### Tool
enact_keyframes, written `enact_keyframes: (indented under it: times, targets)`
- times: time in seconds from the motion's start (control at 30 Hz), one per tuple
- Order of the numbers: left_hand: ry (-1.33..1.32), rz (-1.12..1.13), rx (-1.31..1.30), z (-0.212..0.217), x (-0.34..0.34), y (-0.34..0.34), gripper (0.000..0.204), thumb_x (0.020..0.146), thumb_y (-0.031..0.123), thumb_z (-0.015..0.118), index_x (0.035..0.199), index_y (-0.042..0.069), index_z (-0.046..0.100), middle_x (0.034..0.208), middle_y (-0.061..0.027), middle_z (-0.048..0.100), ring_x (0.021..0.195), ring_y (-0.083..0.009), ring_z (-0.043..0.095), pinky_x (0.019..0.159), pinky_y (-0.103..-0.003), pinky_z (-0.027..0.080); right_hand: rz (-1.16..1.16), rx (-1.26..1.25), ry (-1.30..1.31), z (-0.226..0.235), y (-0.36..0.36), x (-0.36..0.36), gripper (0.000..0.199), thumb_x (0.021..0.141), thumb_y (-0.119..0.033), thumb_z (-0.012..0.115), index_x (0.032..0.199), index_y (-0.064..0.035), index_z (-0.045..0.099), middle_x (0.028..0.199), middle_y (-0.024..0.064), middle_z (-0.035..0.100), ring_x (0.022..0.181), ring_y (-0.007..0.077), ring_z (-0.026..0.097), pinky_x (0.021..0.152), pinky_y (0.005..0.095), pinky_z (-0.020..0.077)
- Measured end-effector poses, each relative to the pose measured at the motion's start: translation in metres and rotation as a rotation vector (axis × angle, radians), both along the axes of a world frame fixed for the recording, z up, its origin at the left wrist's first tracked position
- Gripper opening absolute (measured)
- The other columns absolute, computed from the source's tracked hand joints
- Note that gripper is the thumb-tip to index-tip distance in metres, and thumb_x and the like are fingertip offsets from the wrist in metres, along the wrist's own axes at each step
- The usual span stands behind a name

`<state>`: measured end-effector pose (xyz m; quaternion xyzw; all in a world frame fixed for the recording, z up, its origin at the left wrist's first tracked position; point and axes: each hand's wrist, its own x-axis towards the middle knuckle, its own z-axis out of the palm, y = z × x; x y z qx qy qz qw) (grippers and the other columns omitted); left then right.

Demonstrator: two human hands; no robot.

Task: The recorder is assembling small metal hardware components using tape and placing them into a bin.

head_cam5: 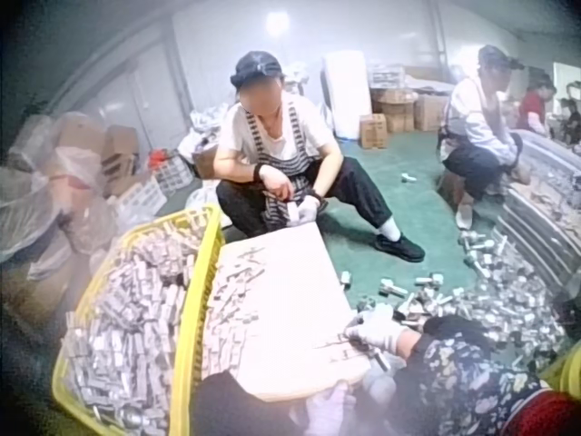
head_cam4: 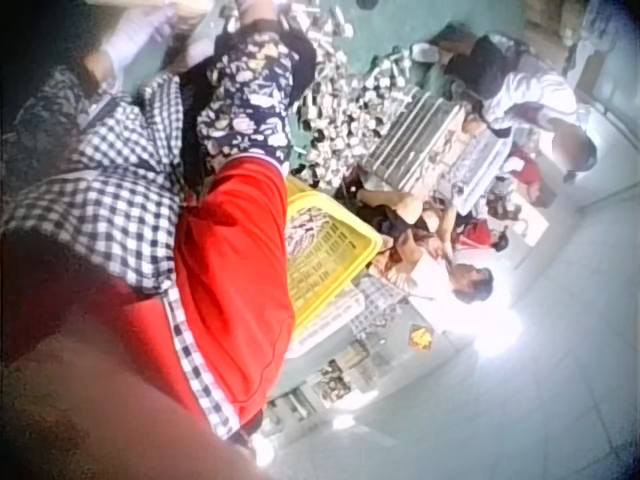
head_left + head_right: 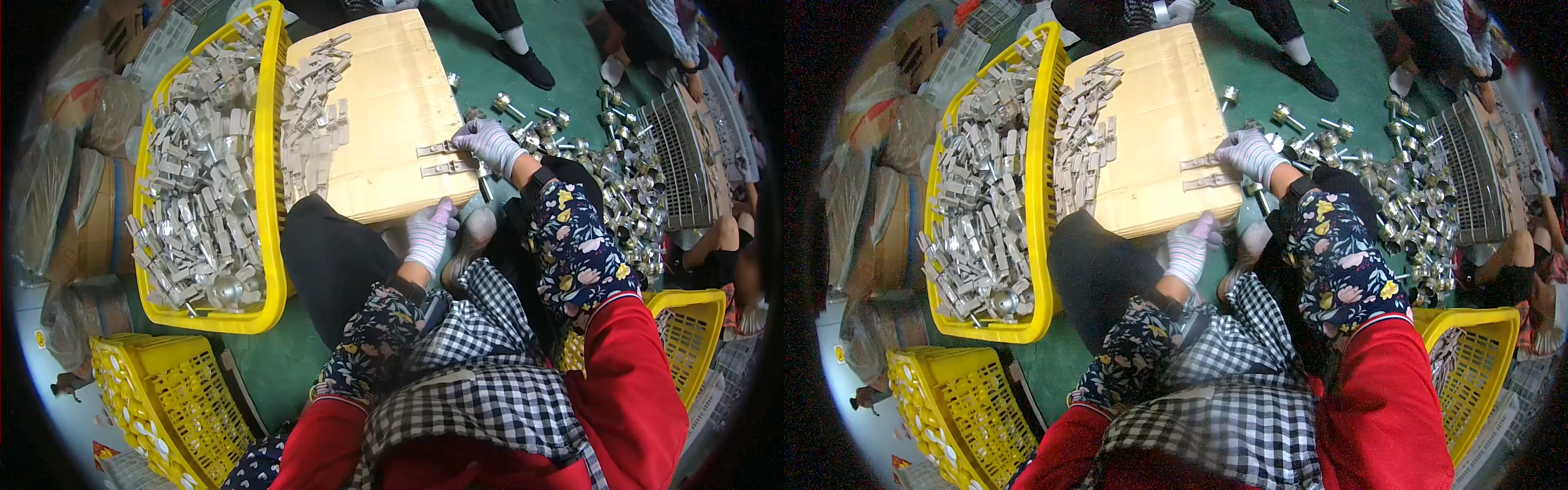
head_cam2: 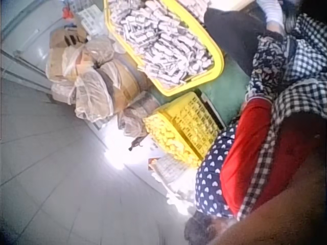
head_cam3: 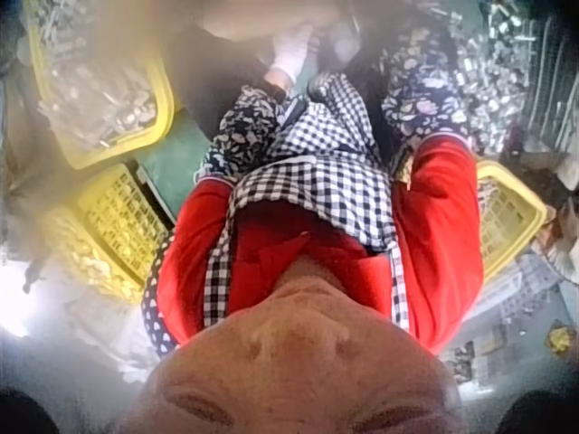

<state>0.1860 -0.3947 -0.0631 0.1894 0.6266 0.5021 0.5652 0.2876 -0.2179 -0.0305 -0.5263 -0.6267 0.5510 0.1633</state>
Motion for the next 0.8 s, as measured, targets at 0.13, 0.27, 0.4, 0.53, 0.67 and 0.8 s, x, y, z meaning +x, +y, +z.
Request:
enact_keyframes:
  times: [0.13,0.27,0.4,0.53,0.67,0.8]
  targets:
    - [-0.001,0.000,-0.022,0.000,0.003,0.002,0.036,0.083,0.034,0.062,0.084,-0.002,0.064,0.066,-0.0081,0.062,0.053,-0.0134,0.054,0.049,-0.023,0.044,0.062,0.152,-0.209,0.011,-0.001,0.002,0.024,0.073,-0.019,0.069,0.086,-0.0006,0.061,0.076,0.0115,0.064,0.069,0.0186,0.060,0.065,0.0314,0.0483]
    - [0.003,0.009,-0.008,0.005,0.002,-0.005,0.033,0.084,0.032,0.061,0.084,-0.001,0.064,0.067,-0.0078,0.062,0.054,-0.0133,0.054,0.049,-0.023,0.043,0.143,0.278,-0.510,0.034,-0.011,-0.010,0.034,0.074,-0.029,0.065,0.094,-0.0018,0.059,0.093,0.0175,0.064,0.087,0.0301,0.061,0.078,0.0364,0.0472]
    - [-0.074,0.044,-0.001,-0.003,0.008,0.002,0.030,0.085,0.028,0.060,0.081,-0.002,0.063,0.063,-0.0064,0.060,0.050,-0.0122,0.052,0.046,-0.024,0.042,0.179,0.278,-0.655,0.034,-0.010,-0.004,0.046,0.075,-0.036,0.065,0.104,-0.0027,0.055,0.104,0.0199,0.060,0.100,0.0318,0.057,0.087,0.0386,0.0436]
    - [0.022,0.096,0.075,-0.017,0.010,0.007,0.031,0.084,0.030,0.060,0.070,0.002,0.065,0.056,-0.0040,0.057,0.047,-0.0089,0.049,0.048,-0.024,0.041,0.142,0.582,-0.596,0.064,-0.020,-0.010,0.042,0.077,-0.032,0.065,0.105,-0.0015,0.056,0.099,0.0182,0.062,0.093,0.0322,0.060,0.082,0.0388,0.0456]
    - [0.105,0.215,0.324,-0.019,-0.003,0.003,0.028,0.083,0.029,0.061,0.079,0.002,0.065,0.059,-0.0030,0.059,0.045,-0.0090,0.045,0.045,-0.026,0.039,0.291,0.773,-0.286,0.083,-0.043,-0.092,0.020,0.080,-0.019,0.059,0.094,-0.0052,0.061,0.091,0.0170,0.060,0.088,0.0300,0.059,0.076,0.0375,0.0467]
    - [-0.979,0.487,-0.039,-0.051,-0.040,0.002,0.026,0.085,0.028,0.055,0.092,0.003,0.061,0.077,-0.0079,0.060,0.065,-0.0180,0.051,0.061,-0.033,0.045,0.609,1.242,-0.006,0.076,-0.062,-0.178,0.020,0.073,-0.011,0.055,0.092,-0.0067,0.061,0.086,0.0153,0.059,0.082,0.0325,0.057,0.076,0.0392,0.0459]
